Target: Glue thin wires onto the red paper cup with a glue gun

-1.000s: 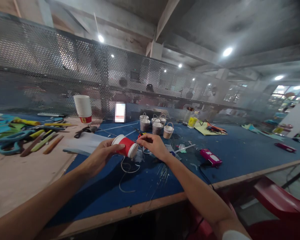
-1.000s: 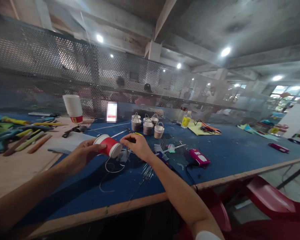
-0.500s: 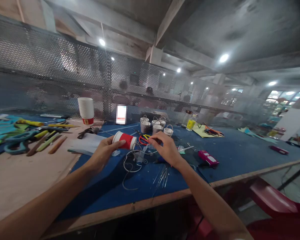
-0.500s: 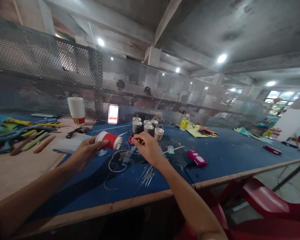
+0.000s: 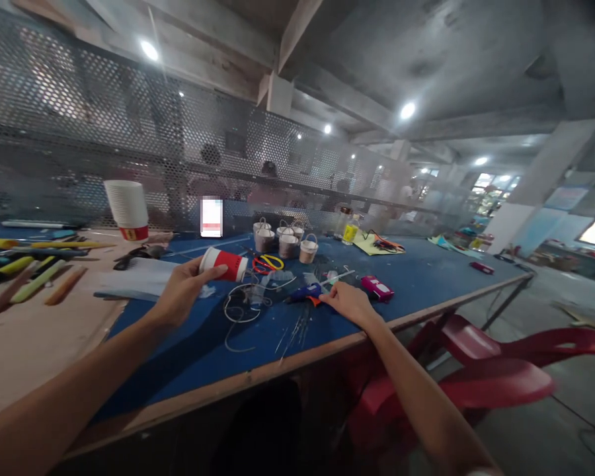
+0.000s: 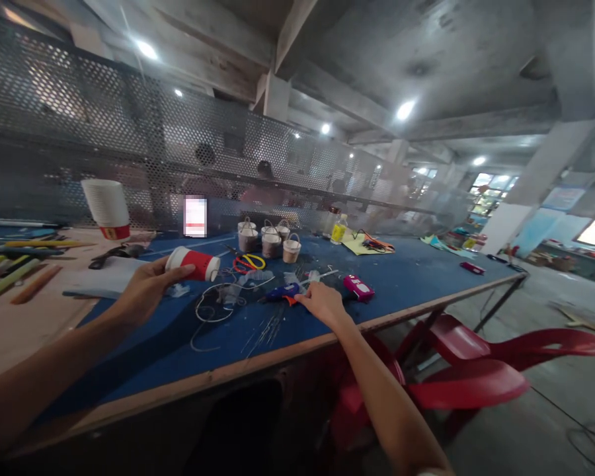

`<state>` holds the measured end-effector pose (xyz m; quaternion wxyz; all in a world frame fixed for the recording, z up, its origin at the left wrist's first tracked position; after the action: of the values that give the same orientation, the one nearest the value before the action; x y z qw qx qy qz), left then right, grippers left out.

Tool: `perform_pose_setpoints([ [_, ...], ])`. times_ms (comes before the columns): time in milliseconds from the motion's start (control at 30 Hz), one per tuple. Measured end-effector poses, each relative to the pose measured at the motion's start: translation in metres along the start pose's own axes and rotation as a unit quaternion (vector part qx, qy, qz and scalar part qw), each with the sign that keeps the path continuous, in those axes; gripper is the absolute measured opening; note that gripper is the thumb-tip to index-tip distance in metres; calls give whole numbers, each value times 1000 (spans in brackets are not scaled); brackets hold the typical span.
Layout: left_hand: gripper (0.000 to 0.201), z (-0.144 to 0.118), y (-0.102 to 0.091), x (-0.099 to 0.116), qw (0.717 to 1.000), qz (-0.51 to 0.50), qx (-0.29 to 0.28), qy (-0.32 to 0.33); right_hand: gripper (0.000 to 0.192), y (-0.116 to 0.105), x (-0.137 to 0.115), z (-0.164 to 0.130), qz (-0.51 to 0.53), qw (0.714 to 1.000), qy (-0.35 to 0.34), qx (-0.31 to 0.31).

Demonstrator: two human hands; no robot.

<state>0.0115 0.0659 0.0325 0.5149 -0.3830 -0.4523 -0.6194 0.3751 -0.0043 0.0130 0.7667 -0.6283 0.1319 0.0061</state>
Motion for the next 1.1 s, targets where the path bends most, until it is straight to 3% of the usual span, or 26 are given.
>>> perform_pose_setpoints([
  [233, 28, -3, 3, 5, 1000, 1, -15, 7, 38, 18, 4, 20, 78, 995, -39, -42],
  [433, 30, -4, 1, 8, 1000, -26, 2, -4, 49, 10, 0, 18, 227, 971, -67, -25],
  [500, 30, -4, 0, 7, 999, -33, 6, -14, 51, 5, -11, 16, 364, 928, -69, -44],
  [567, 30, -3, -1, 6, 999, -44, 5, -23, 50, 0, -29, 15, 532, 841, -67, -74],
  [633, 26, -4, 0, 5, 998, -54, 3, -32, 45, -8, -49, 16, 633, 767, -68, -80],
  [667, 24, -5, 0, 6, 998, -58, 2, -35, 42, -12, -60, 17, 663, 740, -75, -82],
  [733, 21, -7, 0, 6, 997, -57, 8, -42, 39, -19, -86, 20, 684, 715, -103, -102],
  [933, 18, -7, -7, 1, 996, -24, 50, -63, 25, -37, -132, 39, 641, 742, -194, -27],
  [1100, 18, -2, -13, -8, 997, -5, 50, -62, 17, -18, -137, 53, 620, 761, -192, -14],
])
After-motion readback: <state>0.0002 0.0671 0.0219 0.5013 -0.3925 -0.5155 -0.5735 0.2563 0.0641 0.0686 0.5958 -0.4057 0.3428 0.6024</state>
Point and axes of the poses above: each hand's wrist, its own z-axis towards the middle knuckle, its own y-axis out of the palm, x = y × z, the point moved 8 cm from there along z, towards the middle knuckle, and after that the axes turned 4 degrees about x, right-handed, at the moved point
